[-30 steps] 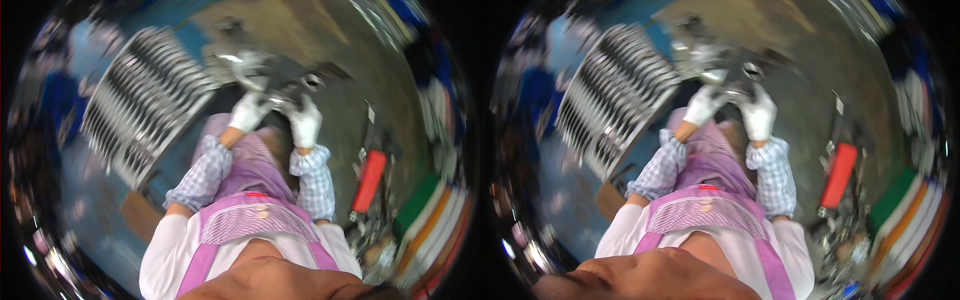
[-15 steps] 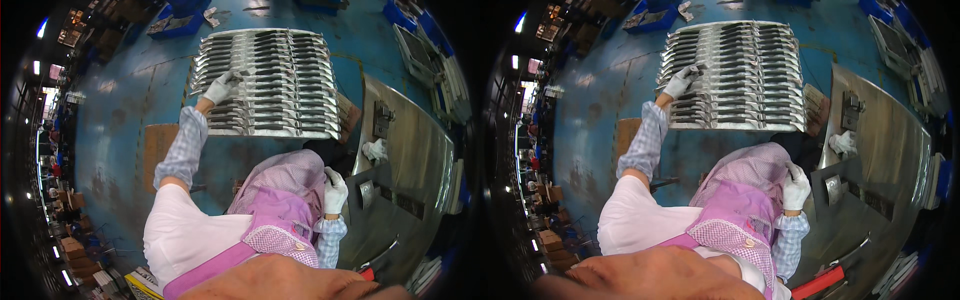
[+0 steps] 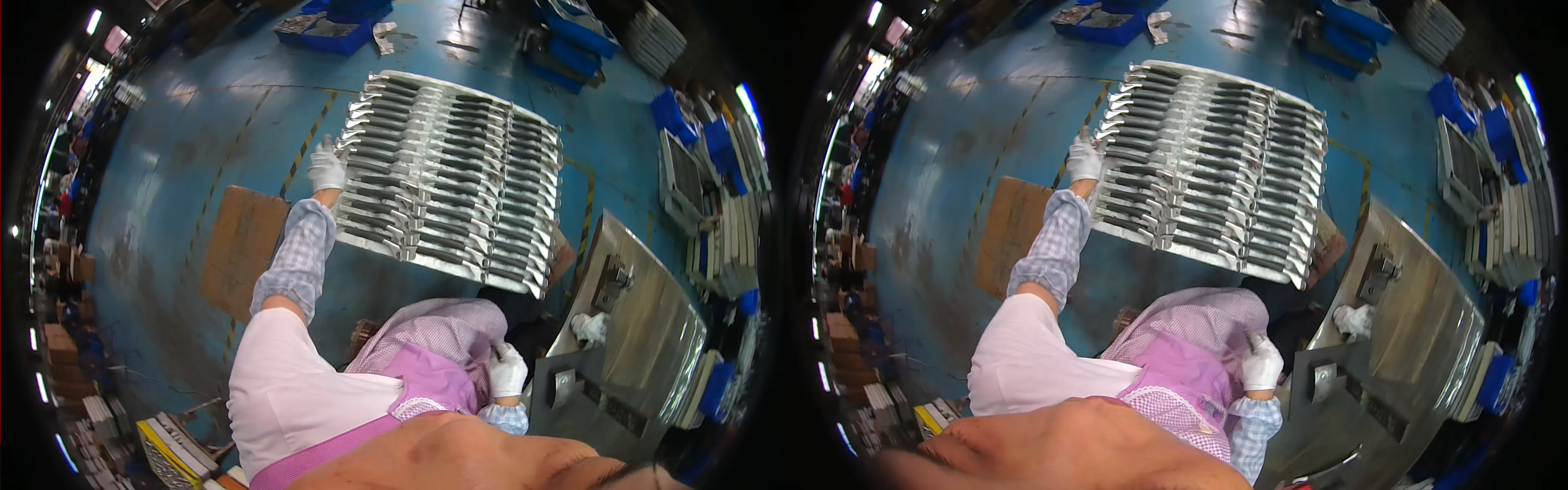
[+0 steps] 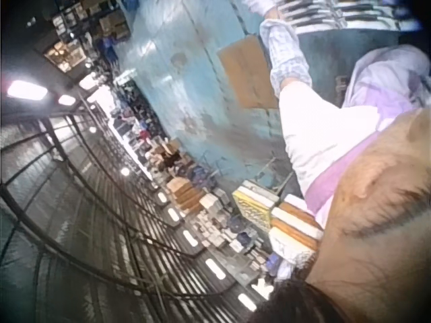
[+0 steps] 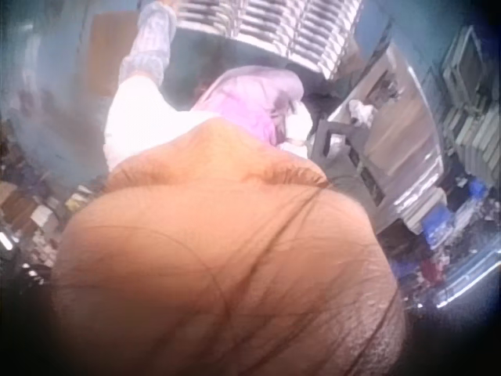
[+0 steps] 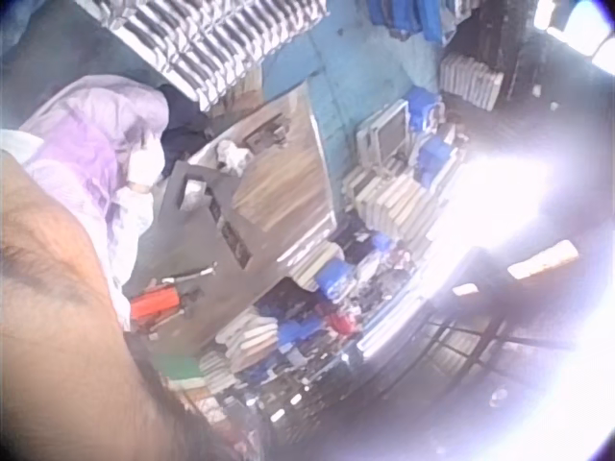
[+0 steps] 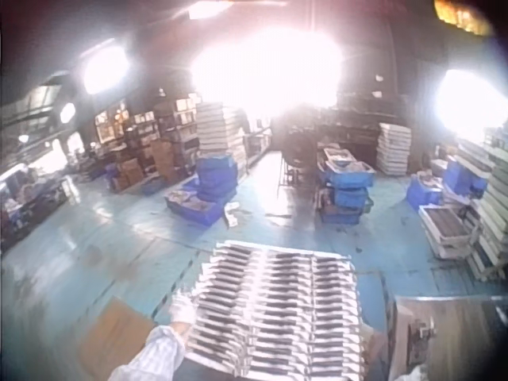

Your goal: Taking curved metal handles from a pile, fitting them onto a jig for processing, and then stacking them neatly into a large tray.

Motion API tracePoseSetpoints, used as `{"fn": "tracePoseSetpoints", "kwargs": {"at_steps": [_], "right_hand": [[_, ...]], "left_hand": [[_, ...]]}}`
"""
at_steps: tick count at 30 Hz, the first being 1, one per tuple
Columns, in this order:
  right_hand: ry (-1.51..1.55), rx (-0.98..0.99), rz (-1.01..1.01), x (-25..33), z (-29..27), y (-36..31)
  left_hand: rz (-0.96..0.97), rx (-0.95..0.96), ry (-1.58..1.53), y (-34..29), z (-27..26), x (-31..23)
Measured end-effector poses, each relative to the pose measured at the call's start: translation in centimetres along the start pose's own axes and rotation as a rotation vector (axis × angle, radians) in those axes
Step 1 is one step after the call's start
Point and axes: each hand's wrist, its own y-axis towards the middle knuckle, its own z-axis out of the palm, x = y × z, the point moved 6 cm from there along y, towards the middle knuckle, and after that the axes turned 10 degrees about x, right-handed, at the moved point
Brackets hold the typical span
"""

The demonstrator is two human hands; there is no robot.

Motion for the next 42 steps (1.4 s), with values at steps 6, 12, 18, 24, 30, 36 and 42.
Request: {"fn": "tracePoseSetpoints", "kwargs": {"at_steps": [6,12,18,24,30,36,42], "right_hand": [[-0.035,0.059,-0.087,1.6,-0.2,2.3],[-0.079,0.143,-0.099,0.6,2.1,1.0],[-0.104,0.164,-0.011,-1.7,3.4,-0.7],[-0.112,0.11,0.018,-2.4,1.7,-2.9],[-0.126,0.125,0.136,-4.3,0.1,-5.5],[-0.084,0.003,0.205,-6.0,-0.6,-8.6],[0.048,-0.164,0.12,-6.7,-1.1,-11.3]], "left_hand": [[0.01,0.114,-0.302,4.7,0.4,-2.1],[-0.029,0.409,-0.337,11.4,2.7,1.7],[0.054,0.406,-0.367,12.8,5.9,-1.3],[-0.016,0.201,-0.326,12.0,3.8,-2.0],[-0.063,0.171,-0.288,10.9,1.6,-2.5],[-0.123,0.145,-0.3,10.3,-0.1,-3.9],[0.003,0.413,-0.931,12.4,-8.4,-4.2]]}}
